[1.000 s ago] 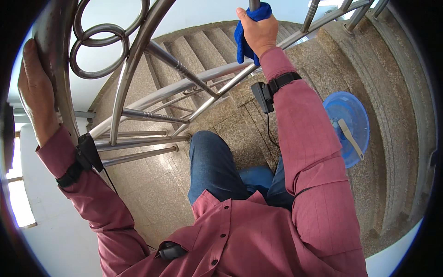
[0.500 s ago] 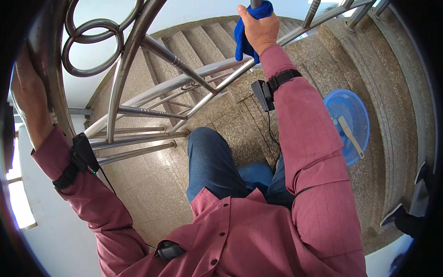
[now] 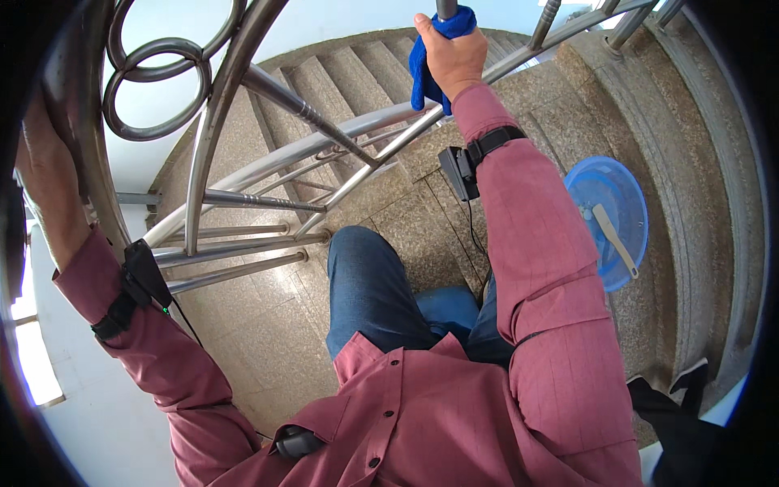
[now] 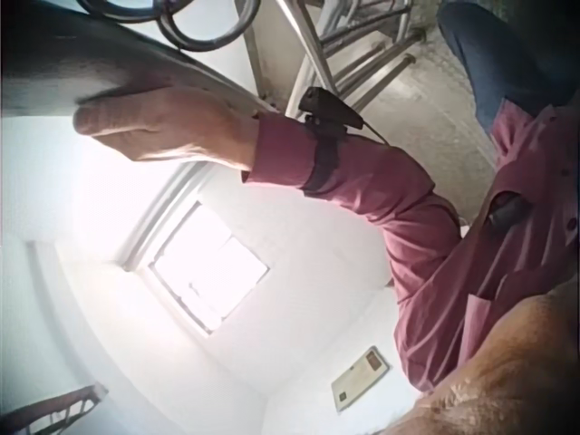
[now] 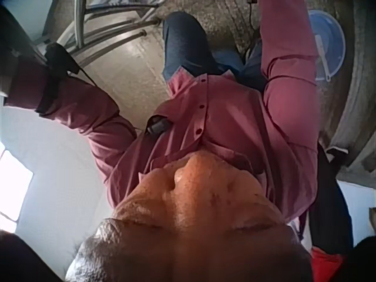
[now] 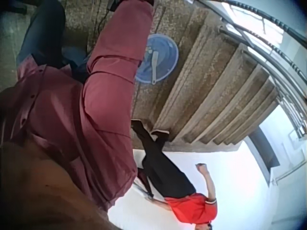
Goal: Cleaning a metal staircase railing using a blue cloth and a bucket of water.
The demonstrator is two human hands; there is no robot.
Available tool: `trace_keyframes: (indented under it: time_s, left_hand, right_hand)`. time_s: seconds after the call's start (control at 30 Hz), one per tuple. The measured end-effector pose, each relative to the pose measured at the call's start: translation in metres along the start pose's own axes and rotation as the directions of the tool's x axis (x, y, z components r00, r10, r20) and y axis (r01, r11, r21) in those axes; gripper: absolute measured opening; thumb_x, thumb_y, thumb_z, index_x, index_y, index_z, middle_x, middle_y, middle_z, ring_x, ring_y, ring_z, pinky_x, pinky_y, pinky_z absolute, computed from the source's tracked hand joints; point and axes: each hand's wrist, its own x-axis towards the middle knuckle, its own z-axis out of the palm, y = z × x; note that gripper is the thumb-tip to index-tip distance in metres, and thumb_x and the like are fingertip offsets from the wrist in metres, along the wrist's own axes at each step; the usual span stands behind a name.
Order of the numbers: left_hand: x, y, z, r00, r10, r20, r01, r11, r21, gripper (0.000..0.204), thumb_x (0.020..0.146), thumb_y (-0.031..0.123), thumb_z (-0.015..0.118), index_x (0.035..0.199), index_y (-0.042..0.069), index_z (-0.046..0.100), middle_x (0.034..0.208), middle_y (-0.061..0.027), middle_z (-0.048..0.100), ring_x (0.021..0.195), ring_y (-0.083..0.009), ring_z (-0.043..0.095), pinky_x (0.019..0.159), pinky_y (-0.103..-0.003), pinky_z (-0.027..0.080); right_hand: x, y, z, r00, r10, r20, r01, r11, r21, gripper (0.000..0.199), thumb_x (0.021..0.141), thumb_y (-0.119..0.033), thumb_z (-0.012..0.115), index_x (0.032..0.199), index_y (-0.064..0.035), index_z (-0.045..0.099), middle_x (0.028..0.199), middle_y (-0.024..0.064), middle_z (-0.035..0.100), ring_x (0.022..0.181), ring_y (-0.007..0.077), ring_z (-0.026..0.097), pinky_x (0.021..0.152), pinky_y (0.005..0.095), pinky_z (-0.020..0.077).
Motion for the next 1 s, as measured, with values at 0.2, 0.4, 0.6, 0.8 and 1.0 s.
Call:
trace_keyframes:
  time_s: [0.2,0.4,0.6,0.8,1.0]
  left_hand:
    - [-0.004,0.005,0.01,0.999,-0.046,-0.019,0.046,0.999,-0.015,0.09,0.112,0.074,0.017,0.098,-0.004,0.061,0.087,-0.0227,0.065,0.079,-0.0327,0.069,0.072,-0.046,0.06]
    - [-0.006,-0.009,-0.01,0.998,-0.055,-0.015,0.056,0.998,0.015,0.091,0.112,0.074,0.017,0.098,-0.004,0.061,0.087,-0.0237,0.065,0.079,-0.0339,0.068,0.072,-0.046,0.06]
    - [-0.003,0.002,0.002,0.999,-0.045,-0.017,0.046,0.999,0.016,0.091,0.112,0.074,0.017,0.098,-0.004,0.061,0.087,-0.0243,0.065,0.079,-0.0347,0.068,0.073,-0.047,0.059]
    - [-0.003,-0.006,0.001,0.999,-0.038,-0.019,0.039,0.999,0.022,0.091,0.112,0.074,0.017,0.098,-0.004,0.061,0.088,-0.025,0.065,0.079,-0.0356,0.068,0.073,-0.048,0.059]
    - [-0.005,-0.004,0.002,0.999,-0.039,-0.012,0.039,0.999,0.02,0.091,0.112,0.074,0.017,0.098,-0.004,0.061,0.088,-0.0256,0.065,0.079,-0.0364,0.068,0.073,-0.048,0.059]
  right_hand:
    - [0.003,0.005,-0.008,0.998,0.056,-0.016,-0.057,0.996,-0.067,0.043,0.092,-0.043,0.089,0.078,-0.0076,0.069,0.071,-0.001,0.068,0.068,0.0119,0.061,0.068,0.0345,0.0514]
    - [-0.001,-0.002,-0.003,0.992,0.127,0.011,-0.126,0.99,-0.056,0.04,0.093,-0.043,0.089,0.086,-0.0057,0.075,0.074,0.0006,0.072,0.072,0.0128,0.066,0.07,0.0345,0.0531]
    - [-0.001,-0.003,-0.005,0.994,0.109,0.001,-0.109,0.994,-0.007,0.04,0.091,-0.041,0.088,0.079,-0.0059,0.072,0.071,0.0057,0.072,0.067,0.0178,0.068,0.068,0.0386,0.0537]
    - [-0.002,-0.001,-0.007,0.987,0.16,0.013,-0.159,0.987,-0.036,0.041,0.09,-0.042,0.089,0.08,-0.0053,0.072,0.072,0.0058,0.072,0.068,0.0181,0.068,0.07,0.0388,0.0543]
    - [-0.003,0.003,-0.012,0.984,0.178,0.009,-0.177,0.983,-0.047,0.043,0.09,-0.043,0.089,0.082,-0.0049,0.072,0.073,0.0068,0.073,0.069,0.0197,0.069,0.071,0.0394,0.0551]
